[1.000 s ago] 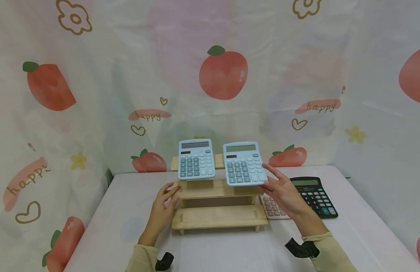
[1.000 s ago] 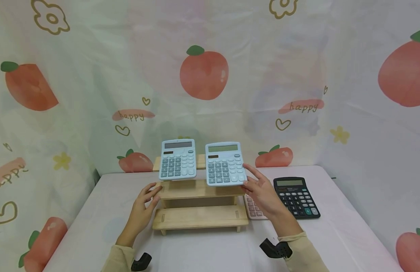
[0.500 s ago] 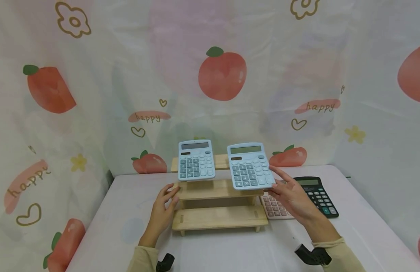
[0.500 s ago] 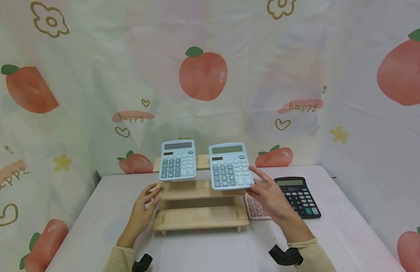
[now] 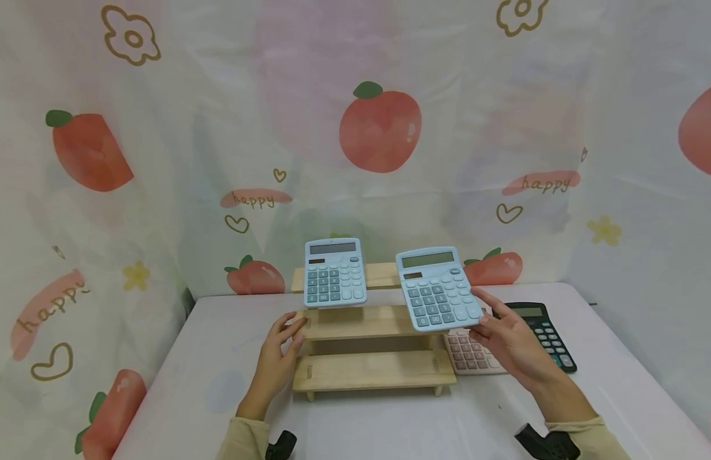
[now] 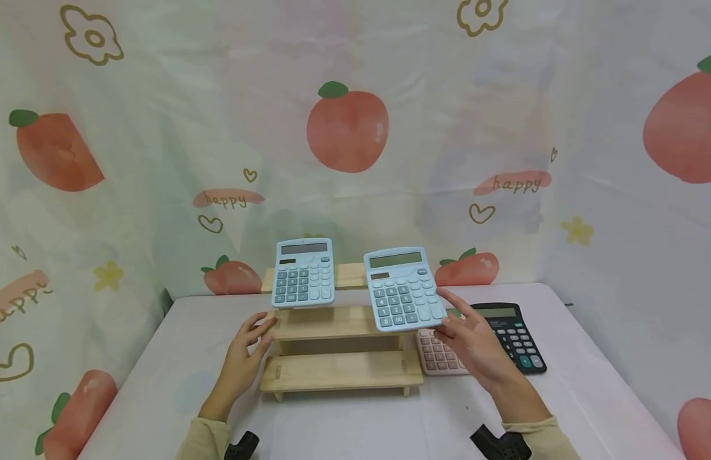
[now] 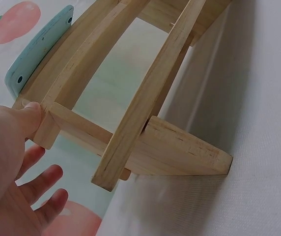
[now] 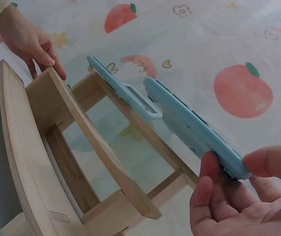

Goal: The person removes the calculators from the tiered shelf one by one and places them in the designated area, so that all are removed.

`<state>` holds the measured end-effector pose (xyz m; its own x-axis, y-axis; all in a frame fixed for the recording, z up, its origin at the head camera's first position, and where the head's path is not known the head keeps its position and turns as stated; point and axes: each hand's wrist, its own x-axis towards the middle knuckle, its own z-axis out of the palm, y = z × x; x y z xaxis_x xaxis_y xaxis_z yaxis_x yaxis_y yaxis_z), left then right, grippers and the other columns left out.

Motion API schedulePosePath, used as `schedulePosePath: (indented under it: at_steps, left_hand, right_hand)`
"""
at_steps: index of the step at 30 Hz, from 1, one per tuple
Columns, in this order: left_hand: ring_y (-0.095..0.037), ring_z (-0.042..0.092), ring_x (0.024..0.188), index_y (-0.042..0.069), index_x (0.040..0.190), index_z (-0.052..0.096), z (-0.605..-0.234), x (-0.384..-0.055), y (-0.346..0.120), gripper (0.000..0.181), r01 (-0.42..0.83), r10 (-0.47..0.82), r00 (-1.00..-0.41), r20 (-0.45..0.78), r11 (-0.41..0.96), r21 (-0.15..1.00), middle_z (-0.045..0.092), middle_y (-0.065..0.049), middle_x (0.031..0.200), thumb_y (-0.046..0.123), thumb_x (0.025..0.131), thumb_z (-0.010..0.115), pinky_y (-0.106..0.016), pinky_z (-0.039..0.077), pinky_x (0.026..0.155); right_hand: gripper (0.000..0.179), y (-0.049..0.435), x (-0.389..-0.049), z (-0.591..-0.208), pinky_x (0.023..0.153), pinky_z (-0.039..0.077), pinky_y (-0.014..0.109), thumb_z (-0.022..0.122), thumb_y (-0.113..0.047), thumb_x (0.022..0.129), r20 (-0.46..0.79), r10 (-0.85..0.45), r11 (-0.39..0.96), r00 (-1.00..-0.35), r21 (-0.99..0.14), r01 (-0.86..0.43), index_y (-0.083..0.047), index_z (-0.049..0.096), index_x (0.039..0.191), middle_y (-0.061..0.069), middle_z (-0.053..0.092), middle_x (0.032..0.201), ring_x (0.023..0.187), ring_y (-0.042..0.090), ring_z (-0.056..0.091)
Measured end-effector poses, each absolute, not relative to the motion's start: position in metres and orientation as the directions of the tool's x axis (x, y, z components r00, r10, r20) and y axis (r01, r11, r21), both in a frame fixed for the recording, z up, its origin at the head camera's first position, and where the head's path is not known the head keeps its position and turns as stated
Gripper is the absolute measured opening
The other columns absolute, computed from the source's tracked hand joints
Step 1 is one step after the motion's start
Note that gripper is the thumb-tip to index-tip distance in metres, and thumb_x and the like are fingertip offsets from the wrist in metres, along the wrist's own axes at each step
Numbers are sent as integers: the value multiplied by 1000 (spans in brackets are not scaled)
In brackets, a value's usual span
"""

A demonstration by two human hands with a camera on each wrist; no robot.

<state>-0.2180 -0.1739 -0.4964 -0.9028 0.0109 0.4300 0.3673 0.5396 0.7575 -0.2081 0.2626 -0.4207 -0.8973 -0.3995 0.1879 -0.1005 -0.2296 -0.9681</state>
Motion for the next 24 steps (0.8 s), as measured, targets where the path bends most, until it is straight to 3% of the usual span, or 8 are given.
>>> schedulePosePath:
  at_steps: [6,18,24]
  left_hand:
    - [-38,56,126,5,136,64,-497,-218,-174,37,361,10,-907,422,535,764,49,-20,150,19,101,62,-64,44,105]
    - [-37,55,127,7,136,64,-496,-217,-174,38,346,7,-914,405,533,772,48,-19,151,21,101,62,-64,44,105]
    - [-37,54,128,6,136,64,-494,-217,-174,38,341,8,-917,398,532,775,48,-18,151,21,102,61,-65,43,106]
  right_hand:
    - [58,269,-208,-421,94,51,18,34,-10,111,219,-403,-289,-888,-952,-103,-9,9,163,-14,60,138,114,4,63]
    - [46,278,-209,-424,95,52,21,31,-5,110,241,-394,-389,-887,-918,-76,-20,36,154,-9,63,135,115,7,64]
    - [52,282,-210,-426,95,52,20,32,-8,111,221,-374,-368,-901,-927,-74,-15,23,161,-11,63,136,117,5,64]
